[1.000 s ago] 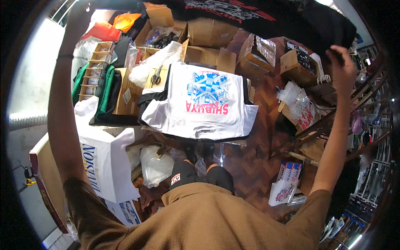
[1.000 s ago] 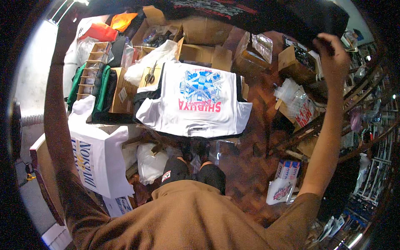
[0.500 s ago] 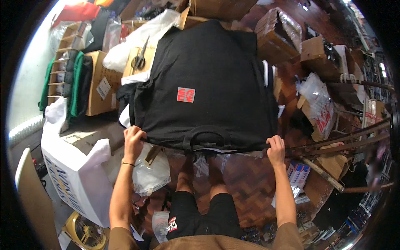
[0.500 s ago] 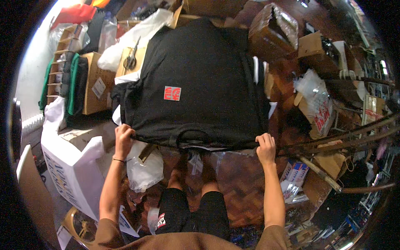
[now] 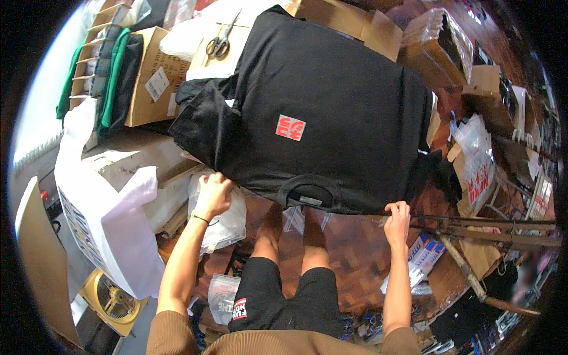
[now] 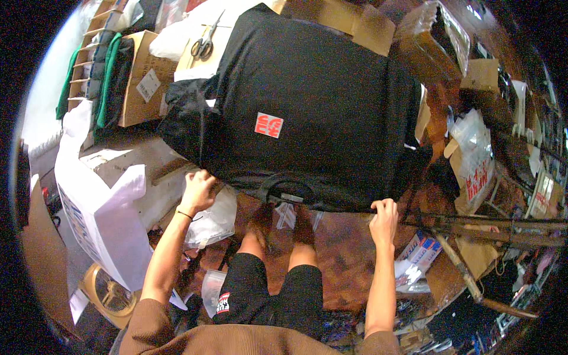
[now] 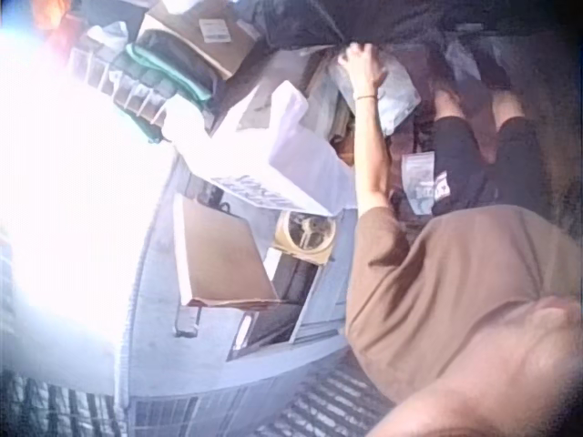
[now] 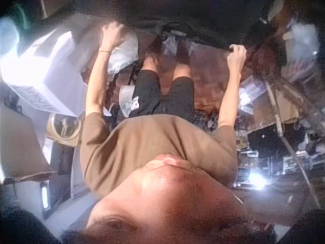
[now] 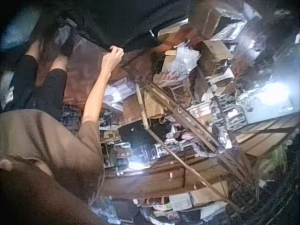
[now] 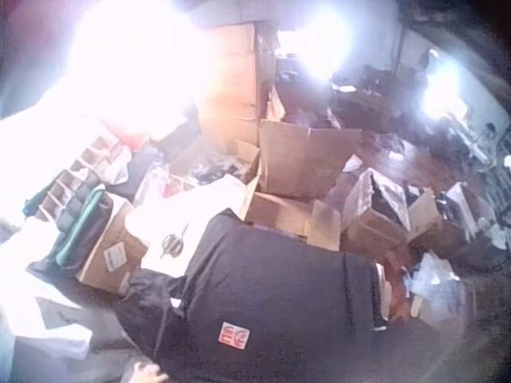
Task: The person uses scissors to cut a black t-shirt and a large sheet of printed paper in a cluttered room. They handle the items one at a time, cutting the fabric and paper into smaller pieces while surrounded by boxes and other materials.
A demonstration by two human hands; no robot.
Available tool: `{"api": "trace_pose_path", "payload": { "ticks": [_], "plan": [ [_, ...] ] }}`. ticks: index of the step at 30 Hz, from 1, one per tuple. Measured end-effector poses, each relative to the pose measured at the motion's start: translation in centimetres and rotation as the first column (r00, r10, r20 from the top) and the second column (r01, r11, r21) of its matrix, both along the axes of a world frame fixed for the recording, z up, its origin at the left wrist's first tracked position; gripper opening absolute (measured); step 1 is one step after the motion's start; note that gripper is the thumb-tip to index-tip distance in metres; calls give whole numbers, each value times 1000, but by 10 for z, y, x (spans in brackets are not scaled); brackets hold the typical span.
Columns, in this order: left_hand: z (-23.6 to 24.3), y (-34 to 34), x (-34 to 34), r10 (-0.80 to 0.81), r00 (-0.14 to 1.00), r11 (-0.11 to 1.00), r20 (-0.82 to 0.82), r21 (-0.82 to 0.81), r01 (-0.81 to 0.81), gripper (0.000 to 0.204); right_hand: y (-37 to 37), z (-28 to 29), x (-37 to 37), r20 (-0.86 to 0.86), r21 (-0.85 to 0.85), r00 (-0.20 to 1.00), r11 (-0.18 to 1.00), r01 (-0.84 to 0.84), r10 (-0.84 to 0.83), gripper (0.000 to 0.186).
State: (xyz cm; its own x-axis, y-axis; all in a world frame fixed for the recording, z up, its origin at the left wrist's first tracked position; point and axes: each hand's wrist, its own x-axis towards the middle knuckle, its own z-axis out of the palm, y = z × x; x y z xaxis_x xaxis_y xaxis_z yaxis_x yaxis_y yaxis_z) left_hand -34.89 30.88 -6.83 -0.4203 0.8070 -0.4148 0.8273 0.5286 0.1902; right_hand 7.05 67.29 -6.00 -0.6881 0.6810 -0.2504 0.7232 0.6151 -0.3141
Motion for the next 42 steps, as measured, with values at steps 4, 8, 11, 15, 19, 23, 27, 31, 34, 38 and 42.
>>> {"api": "trace_pose_path", "payload": {
  "ticks": [4,8,11,15,19,23,27,31,34,38,42],
  "plan": [
    [32,57,3,175,966,984,190,-22,-174,12,-4,8,-73,-273,135,960,986,103,-63,21],
    [28,144,-8,9,985,866,173,491,-94,51,-29,4,-228,-463,-29,866,973,-230,191,30],
    [4,191,-20,45,999,958,20,283,-49,110,-32,-22,-312,-457,-15,835,936,-353,307,56],
    [-21,184,-29,82,995,974,56,206,-92,137,-21,-36,-364,-396,-39,811,875,-483,430,51],
    [-28,175,-27,138,984,946,109,278,-164,142,-13,-40,-371,-433,-25,757,833,-553,490,28],
    [-26,174,-25,152,984,950,93,260,-171,142,-15,-45,-376,-464,-114,779,843,-525,422,14],
    [-26,178,-21,141,987,954,71,258,-155,140,-24,-39,-358,-511,16,722,844,-536,467,6],
    [-21,167,-12,186,980,942,69,270,-198,133,-42,-33,-281,-490,102,704,836,-539,514,8],
    [-20,141,17,309,947,885,93,336,-322,111,-68,-19,-204,-527,-87,760,865,-493,381,13],
    [-29,81,106,513,851,758,107,408,-509,78,-115,23,-121,-493,-375,850,836,-401,187,12],
    [-15,11,206,761,628,553,162,343,-759,73,-162,30,-89,-313,-629,935,701,-336,167,7]
  ]
}}
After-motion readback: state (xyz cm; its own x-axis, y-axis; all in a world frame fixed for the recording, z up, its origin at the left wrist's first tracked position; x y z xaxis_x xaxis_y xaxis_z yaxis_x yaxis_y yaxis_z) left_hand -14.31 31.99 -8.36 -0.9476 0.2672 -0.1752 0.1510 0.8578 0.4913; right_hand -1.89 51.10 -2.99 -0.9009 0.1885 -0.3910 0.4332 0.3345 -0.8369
